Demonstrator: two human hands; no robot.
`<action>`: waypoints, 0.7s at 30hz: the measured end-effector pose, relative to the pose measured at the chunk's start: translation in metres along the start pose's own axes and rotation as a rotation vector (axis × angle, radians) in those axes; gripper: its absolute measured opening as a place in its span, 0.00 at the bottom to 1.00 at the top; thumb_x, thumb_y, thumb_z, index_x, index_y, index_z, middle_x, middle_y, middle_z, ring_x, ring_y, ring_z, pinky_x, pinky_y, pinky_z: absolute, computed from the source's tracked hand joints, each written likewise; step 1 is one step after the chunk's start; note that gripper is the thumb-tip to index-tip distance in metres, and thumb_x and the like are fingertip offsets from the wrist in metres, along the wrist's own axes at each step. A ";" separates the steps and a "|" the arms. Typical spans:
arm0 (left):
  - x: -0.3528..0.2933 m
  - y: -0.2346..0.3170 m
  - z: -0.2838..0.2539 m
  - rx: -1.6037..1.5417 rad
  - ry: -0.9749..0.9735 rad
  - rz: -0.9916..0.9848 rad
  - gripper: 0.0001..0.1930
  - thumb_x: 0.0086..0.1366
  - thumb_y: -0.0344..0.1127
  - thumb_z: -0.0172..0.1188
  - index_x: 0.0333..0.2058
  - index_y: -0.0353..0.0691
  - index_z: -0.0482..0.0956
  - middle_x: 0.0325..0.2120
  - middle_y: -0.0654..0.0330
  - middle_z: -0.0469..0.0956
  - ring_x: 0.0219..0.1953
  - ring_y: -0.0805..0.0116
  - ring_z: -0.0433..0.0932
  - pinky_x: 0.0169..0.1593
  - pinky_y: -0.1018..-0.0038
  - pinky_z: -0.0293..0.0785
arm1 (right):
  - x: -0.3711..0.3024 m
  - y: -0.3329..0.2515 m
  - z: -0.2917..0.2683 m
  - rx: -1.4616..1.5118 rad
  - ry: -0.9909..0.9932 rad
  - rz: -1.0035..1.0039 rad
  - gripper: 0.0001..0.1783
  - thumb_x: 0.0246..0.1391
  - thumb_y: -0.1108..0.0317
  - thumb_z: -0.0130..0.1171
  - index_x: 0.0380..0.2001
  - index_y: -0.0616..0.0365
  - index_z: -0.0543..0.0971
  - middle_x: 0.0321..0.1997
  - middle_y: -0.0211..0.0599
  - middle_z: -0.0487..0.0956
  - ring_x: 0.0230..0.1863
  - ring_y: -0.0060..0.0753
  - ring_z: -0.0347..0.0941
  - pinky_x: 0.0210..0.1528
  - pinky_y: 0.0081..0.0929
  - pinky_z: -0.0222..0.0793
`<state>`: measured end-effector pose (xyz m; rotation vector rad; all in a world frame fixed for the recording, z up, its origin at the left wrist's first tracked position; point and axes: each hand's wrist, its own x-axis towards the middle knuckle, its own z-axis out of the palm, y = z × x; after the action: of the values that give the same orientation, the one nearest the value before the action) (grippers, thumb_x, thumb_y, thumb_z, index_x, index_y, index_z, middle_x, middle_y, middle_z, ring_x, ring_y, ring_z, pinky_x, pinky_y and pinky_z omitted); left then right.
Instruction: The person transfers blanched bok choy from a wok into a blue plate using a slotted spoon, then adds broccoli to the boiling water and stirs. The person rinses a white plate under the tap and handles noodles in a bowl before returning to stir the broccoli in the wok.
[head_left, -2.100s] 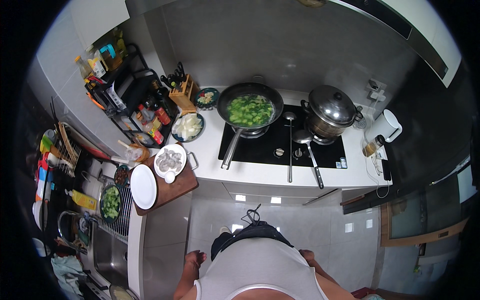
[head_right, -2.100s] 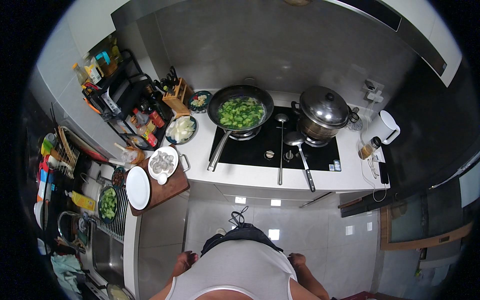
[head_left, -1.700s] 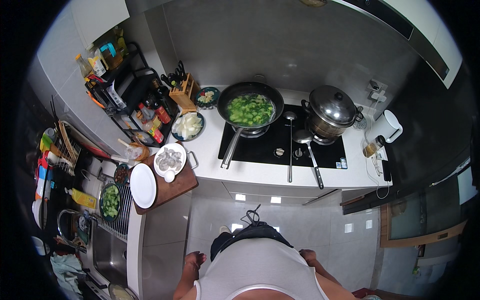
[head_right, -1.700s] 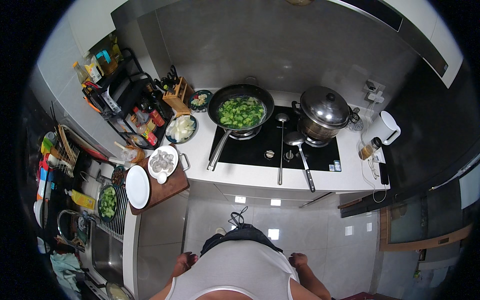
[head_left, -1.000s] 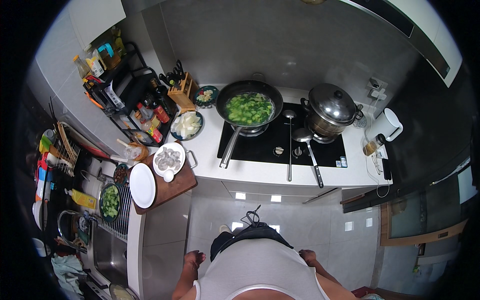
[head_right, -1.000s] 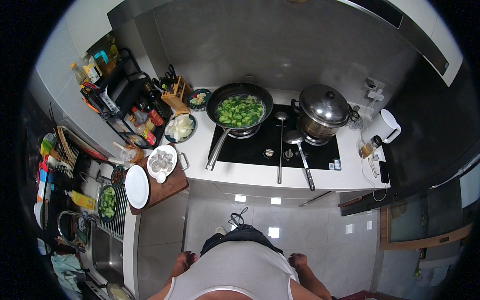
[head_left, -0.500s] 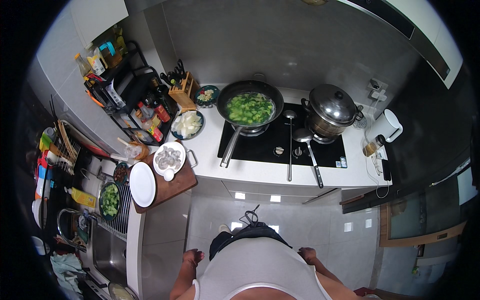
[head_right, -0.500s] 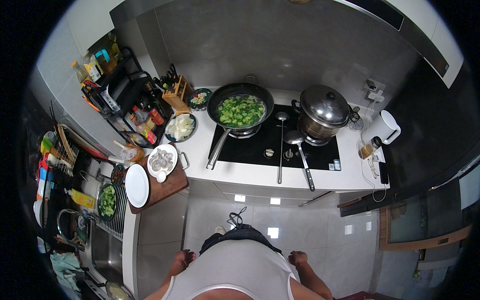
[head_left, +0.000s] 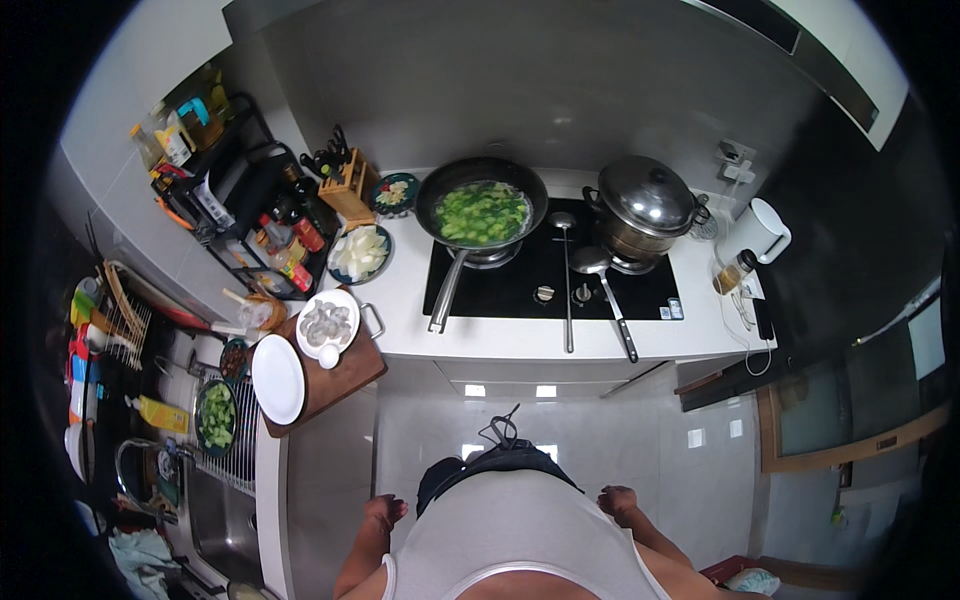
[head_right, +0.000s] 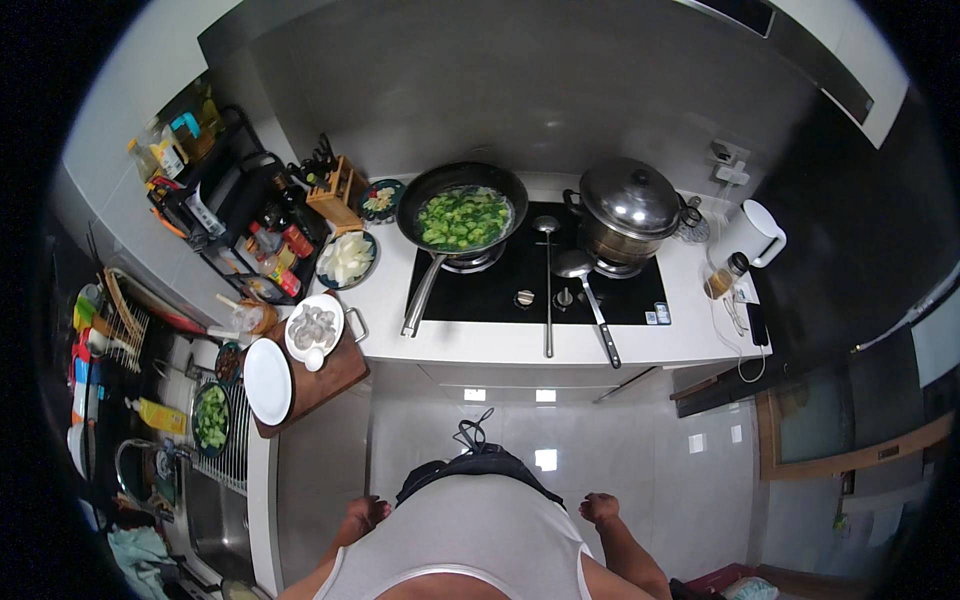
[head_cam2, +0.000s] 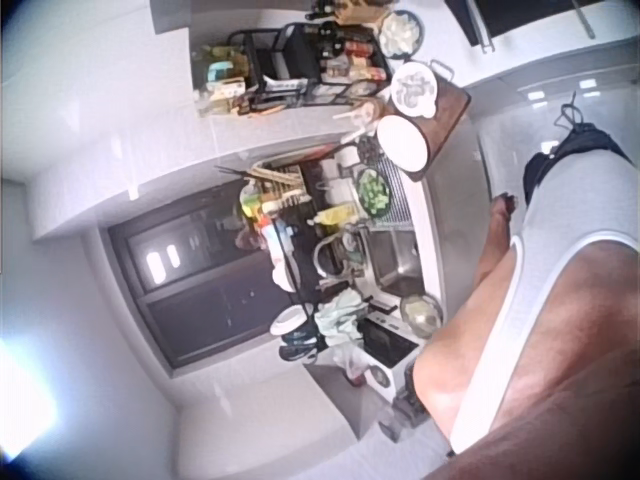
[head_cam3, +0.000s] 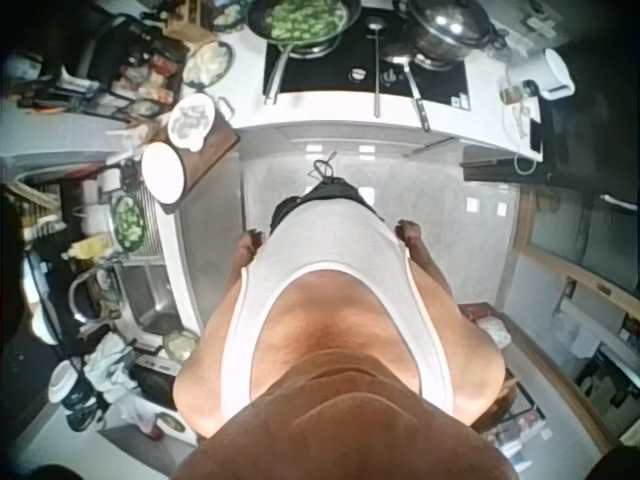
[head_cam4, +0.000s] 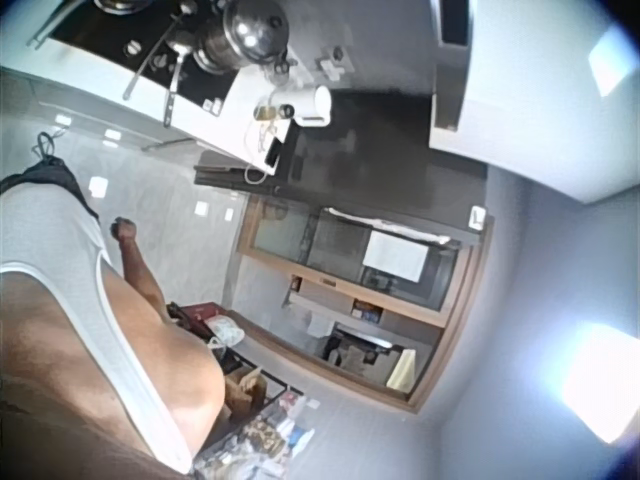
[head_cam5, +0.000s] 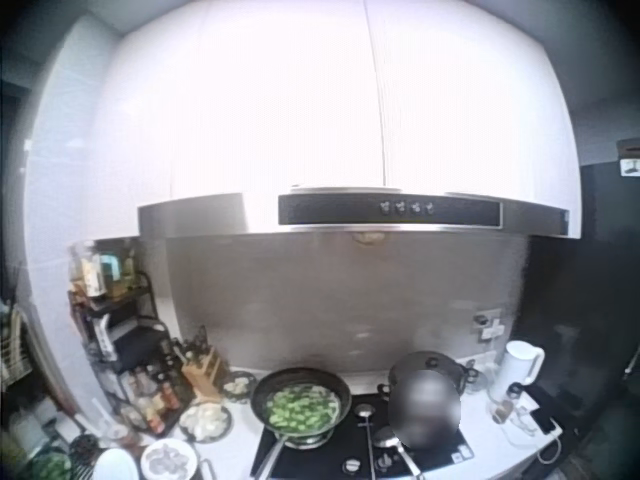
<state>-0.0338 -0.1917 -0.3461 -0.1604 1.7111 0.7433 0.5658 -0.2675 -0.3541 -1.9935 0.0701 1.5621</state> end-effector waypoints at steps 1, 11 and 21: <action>0.003 0.003 0.002 0.015 0.003 0.009 0.12 0.69 0.28 0.53 0.48 0.27 0.73 0.35 0.40 0.82 0.29 0.50 0.83 0.31 0.58 0.86 | -0.001 0.003 0.000 0.054 0.008 0.004 0.11 0.60 0.66 0.59 0.40 0.61 0.80 0.37 0.43 0.83 0.37 0.37 0.83 0.37 0.32 0.83; 0.090 0.075 0.010 0.181 -0.241 -0.029 0.11 0.68 0.33 0.53 0.44 0.31 0.72 0.31 0.45 0.79 0.27 0.51 0.81 0.31 0.57 0.83 | -0.040 0.105 0.033 -0.010 0.142 -0.012 0.12 0.56 0.67 0.63 0.41 0.62 0.83 0.34 0.40 0.84 0.31 0.36 0.83 0.38 0.29 0.81; 0.015 0.116 0.126 0.768 -0.525 -0.046 0.15 0.68 0.37 0.54 0.48 0.33 0.72 0.37 0.48 0.78 0.35 0.53 0.78 0.40 0.57 0.79 | -0.099 0.170 0.095 0.436 0.336 0.014 0.08 0.57 0.68 0.61 0.34 0.64 0.80 0.28 0.43 0.83 0.27 0.39 0.83 0.30 0.35 0.83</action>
<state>0.0105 -0.0271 -0.3264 0.4863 1.3654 0.0387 0.3864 -0.3920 -0.3482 -1.8749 0.5136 1.0870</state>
